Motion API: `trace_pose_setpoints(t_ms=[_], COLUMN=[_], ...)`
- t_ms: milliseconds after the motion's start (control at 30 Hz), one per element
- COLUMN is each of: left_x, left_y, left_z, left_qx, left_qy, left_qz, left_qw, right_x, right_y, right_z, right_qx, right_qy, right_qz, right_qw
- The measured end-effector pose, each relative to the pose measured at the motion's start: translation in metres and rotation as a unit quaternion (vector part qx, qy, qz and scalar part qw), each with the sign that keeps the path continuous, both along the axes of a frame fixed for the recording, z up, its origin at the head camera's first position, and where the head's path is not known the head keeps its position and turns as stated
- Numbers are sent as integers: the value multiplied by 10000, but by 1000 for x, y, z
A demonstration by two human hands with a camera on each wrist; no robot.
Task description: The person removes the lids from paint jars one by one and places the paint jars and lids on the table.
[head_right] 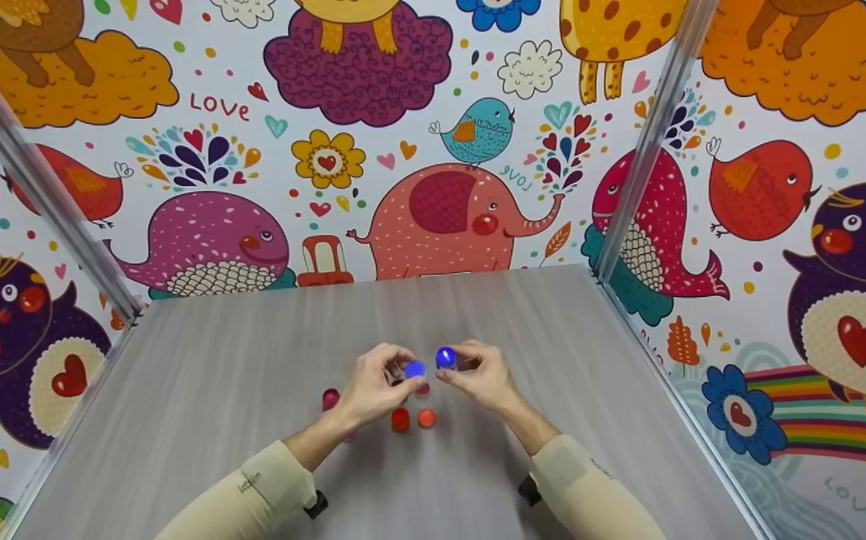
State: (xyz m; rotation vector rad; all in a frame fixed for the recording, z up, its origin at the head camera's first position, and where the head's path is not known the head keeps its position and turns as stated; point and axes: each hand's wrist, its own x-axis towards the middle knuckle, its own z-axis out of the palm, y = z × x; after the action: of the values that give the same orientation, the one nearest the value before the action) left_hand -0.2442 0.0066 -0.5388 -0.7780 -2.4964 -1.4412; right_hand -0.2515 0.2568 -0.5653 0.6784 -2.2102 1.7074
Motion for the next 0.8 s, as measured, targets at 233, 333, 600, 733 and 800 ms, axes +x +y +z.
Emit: trace_pose_setpoints(t_ms=[233, 333, 600, 733, 800], left_x=[8, 10, 15, 17, 17], left_y=[7, 9, 12, 13, 14], left_z=[-13, -16, -19, -20, -20], left_qx=[-166, -205, -326, -326, -335], left_qy=[20, 9, -47, -78, -77], left_qz=[-213, -302, -489, -557, -568], left_qw=[9996, 9993, 9983, 9979, 9978], right_x=[-3, -4, -4, -3, -3], right_y=[5, 7, 8, 9, 9], right_z=[-7, -9, -9, -8, -8], right_qx=[-138, -129, 23, 106, 170], right_qy=[-109, -61, 181, -1, -122], right_qz=[-131, -153, -96, -123, -150], right_qw=[9998, 9998, 9998, 9999, 9997])
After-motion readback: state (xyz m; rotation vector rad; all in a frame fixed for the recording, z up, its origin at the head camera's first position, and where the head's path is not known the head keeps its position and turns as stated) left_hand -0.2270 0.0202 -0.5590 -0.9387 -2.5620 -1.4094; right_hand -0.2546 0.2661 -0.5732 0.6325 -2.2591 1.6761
